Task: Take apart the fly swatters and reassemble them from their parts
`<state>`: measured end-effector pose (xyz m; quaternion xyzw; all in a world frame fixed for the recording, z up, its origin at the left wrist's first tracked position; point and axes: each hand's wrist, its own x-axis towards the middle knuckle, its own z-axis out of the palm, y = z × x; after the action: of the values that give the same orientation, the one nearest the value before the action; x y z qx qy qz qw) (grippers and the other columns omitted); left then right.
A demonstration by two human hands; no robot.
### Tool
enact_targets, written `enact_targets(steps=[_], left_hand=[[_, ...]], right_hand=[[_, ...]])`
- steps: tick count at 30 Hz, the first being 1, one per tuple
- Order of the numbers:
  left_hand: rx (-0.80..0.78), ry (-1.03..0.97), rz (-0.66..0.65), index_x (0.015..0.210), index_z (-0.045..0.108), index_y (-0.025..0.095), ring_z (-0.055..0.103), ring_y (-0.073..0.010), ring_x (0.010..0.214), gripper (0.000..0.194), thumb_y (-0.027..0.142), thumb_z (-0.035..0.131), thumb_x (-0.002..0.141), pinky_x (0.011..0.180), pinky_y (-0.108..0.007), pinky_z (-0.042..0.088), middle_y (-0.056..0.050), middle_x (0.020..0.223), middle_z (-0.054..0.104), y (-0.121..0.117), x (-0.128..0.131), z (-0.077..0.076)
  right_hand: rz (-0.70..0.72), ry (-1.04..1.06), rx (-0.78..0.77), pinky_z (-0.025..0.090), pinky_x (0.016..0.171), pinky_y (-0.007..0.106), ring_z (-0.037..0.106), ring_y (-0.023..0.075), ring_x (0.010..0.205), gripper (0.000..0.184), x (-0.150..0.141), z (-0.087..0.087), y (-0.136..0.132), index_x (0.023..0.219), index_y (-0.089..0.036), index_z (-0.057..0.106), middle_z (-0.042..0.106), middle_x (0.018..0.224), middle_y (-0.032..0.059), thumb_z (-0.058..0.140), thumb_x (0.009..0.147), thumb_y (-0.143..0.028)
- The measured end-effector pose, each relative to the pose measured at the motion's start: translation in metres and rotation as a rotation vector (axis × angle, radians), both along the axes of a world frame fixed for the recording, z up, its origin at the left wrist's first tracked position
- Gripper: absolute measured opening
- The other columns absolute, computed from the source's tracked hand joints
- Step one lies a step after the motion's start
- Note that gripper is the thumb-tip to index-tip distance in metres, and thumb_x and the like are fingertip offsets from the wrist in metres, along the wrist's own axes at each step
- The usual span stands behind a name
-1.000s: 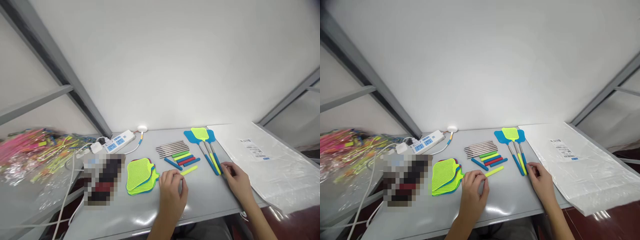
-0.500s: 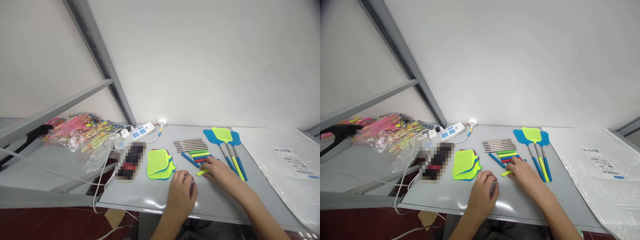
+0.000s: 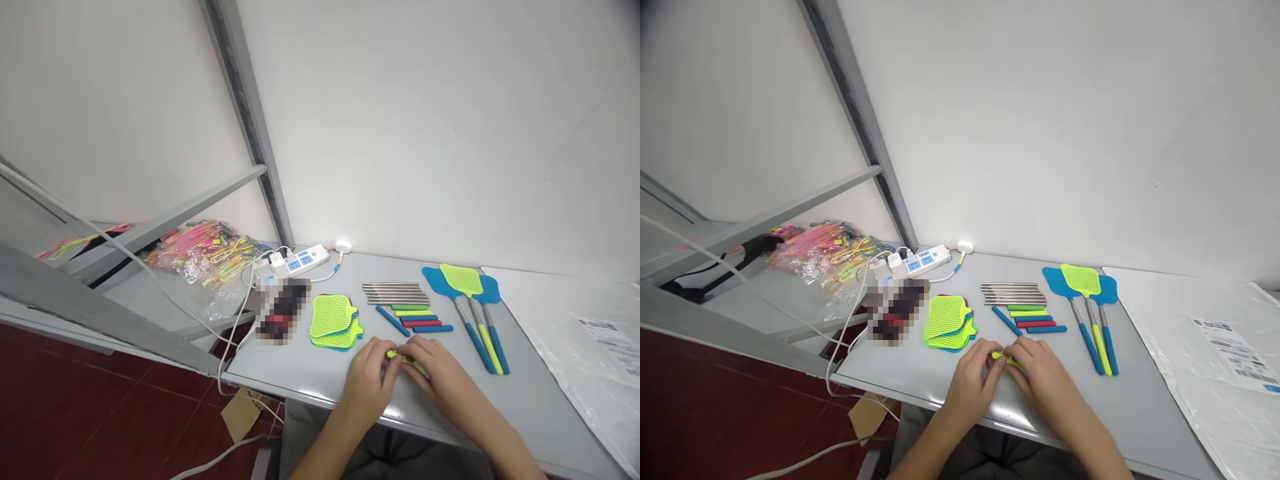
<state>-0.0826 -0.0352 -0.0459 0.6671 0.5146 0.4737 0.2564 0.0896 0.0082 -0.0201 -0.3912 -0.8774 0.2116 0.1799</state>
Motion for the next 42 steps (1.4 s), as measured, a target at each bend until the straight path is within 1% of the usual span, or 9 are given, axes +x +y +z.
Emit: enact_targets(steps=[4,8,14,20,25,31,34,38,42], left_hand=[[-0.007,-0.087,0.116,0.097,0.059,0.02,0.059,-0.0157,0.08,0.013,0.028,0.049,0.096,0.075,-0.028,0.047,-0.004,0.088,0.064,-0.001,-0.001,-0.004],[-0.042,-0.113,0.22,0.099,0.057,0.019,0.06,-0.0159,0.077,0.017,0.031,0.046,0.098,0.07,-0.028,0.046,-0.005,0.087,0.065,0.0,-0.002,-0.007],[-0.083,-0.056,0.172,0.093,0.057,0.021,0.058,-0.0142,0.066,0.01,0.03,0.055,0.093,0.06,-0.026,0.042,-0.001,0.078,0.063,0.002,0.0,-0.008],[-0.095,0.128,0.084,0.089,0.054,0.022,0.055,-0.0155,0.065,0.007,0.026,0.05,0.093,0.06,-0.028,0.041,0.0,0.074,0.058,0.0,0.002,-0.005],[-0.108,0.288,0.078,0.091,0.052,0.023,0.058,-0.0198,0.076,0.002,0.024,0.05,0.092,0.064,-0.032,0.042,-0.004,0.087,0.063,0.001,0.003,-0.007],[-0.076,0.452,0.048,0.088,0.05,0.023,0.056,-0.0237,0.082,0.005,0.021,0.055,0.088,0.067,-0.036,0.041,-0.005,0.087,0.062,0.003,0.007,-0.013],[-0.066,0.498,0.023,0.087,0.05,0.022,0.055,-0.0248,0.083,0.009,0.021,0.059,0.085,0.068,-0.037,0.041,-0.006,0.089,0.061,0.004,0.007,-0.014],[-0.083,0.487,-0.016,0.093,0.052,0.022,0.054,-0.0261,0.087,0.017,0.032,0.063,0.085,0.072,-0.039,0.042,-0.006,0.094,0.06,0.002,0.007,-0.011],[-0.087,0.527,-0.021,0.092,0.053,0.022,0.053,-0.0263,0.086,0.023,0.039,0.067,0.084,0.072,-0.038,0.041,-0.005,0.093,0.059,0.005,0.01,-0.01]], right_hand=[[-0.052,0.037,-0.005,0.047,0.074,0.038,0.059,0.0228,0.083,0.02,-0.009,0.0,-0.011,0.104,-0.025,0.06,0.063,0.095,0.0069,0.042,0.1,-0.034],[-0.111,0.06,0.014,0.047,0.08,0.038,0.06,0.0231,0.092,0.024,0.007,0.008,0.005,0.106,-0.024,0.06,0.065,0.1,0.007,0.041,0.1,-0.037],[-0.108,-0.066,0.061,0.046,0.072,0.033,0.061,0.0202,0.083,0.028,0.009,0.023,0.088,0.093,-0.021,0.064,0.066,0.096,0.0071,0.039,0.098,-0.032],[0.017,-0.233,0.086,0.049,0.079,0.032,0.062,0.0175,0.088,0.024,-0.044,0.021,0.171,0.099,-0.018,0.066,0.065,0.103,0.0077,0.044,0.099,-0.029],[0.165,-0.398,0.041,0.054,0.084,0.04,0.062,0.0187,0.098,0.03,-0.072,0.011,0.204,0.118,-0.018,0.06,0.061,0.118,0.0078,0.057,0.095,-0.037],[0.17,-0.456,0.043,0.053,0.087,0.041,0.061,0.02,0.102,0.031,-0.082,0.003,0.211,0.121,-0.019,0.059,0.059,0.123,0.0089,0.057,0.095,-0.036],[0.09,-0.407,0.066,0.054,0.083,0.039,0.063,0.0189,0.096,0.03,-0.084,0.012,0.207,0.117,-0.017,0.06,0.062,0.116,0.0082,0.057,0.095,-0.036],[-0.088,-0.205,0.156,0.051,0.074,0.036,0.064,0.0208,0.081,0.023,-0.068,0.05,0.188,0.111,-0.016,0.057,0.068,0.092,0.0095,0.046,0.099,-0.031],[-0.309,0.169,0.31,0.049,0.073,0.035,0.062,0.021,0.093,0.027,-0.032,0.092,0.147,0.125,-0.021,0.039,0.063,0.106,0.0093,0.032,0.102,-0.033]])
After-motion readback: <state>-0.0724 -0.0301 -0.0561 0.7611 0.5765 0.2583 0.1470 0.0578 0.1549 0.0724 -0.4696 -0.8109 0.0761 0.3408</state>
